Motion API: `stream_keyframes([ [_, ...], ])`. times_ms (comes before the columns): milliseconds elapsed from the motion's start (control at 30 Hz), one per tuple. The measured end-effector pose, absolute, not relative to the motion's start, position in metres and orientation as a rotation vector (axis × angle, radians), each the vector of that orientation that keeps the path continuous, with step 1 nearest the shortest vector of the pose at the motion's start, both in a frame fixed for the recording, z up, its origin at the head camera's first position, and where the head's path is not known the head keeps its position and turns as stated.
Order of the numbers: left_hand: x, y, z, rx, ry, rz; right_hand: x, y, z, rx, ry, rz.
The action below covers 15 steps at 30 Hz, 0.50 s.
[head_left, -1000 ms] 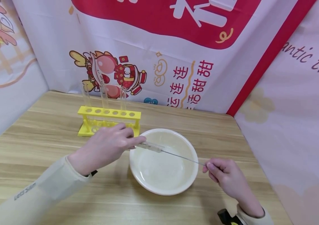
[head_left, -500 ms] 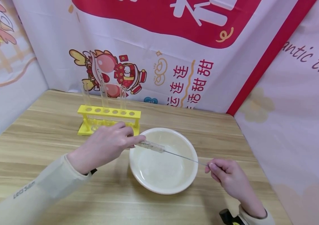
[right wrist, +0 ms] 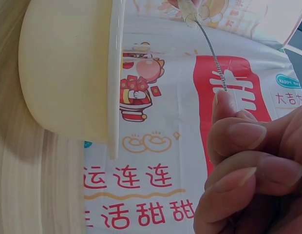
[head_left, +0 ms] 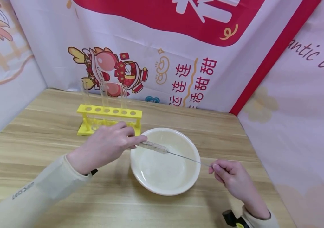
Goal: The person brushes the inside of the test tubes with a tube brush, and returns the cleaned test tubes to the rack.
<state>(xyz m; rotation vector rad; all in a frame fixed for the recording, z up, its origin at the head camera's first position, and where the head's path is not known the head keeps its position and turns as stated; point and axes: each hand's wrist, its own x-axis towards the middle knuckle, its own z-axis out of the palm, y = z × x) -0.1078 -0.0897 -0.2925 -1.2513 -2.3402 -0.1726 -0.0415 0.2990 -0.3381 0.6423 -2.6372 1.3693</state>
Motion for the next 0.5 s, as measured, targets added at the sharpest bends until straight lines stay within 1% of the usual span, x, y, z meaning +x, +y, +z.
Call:
stream_keyframes([
  [233,-0.106,-0.089,-0.2903,-1.249,-2.294,-0.14,-0.0395,0.2956,-0.3434,0.681,-2.58,1.318],
  [500,-0.1005,-0.0846,-0.2859,-1.246,-2.254,-0.107,-0.0409,0.2901,-0.3452,0.729,-2.428,0.948],
])
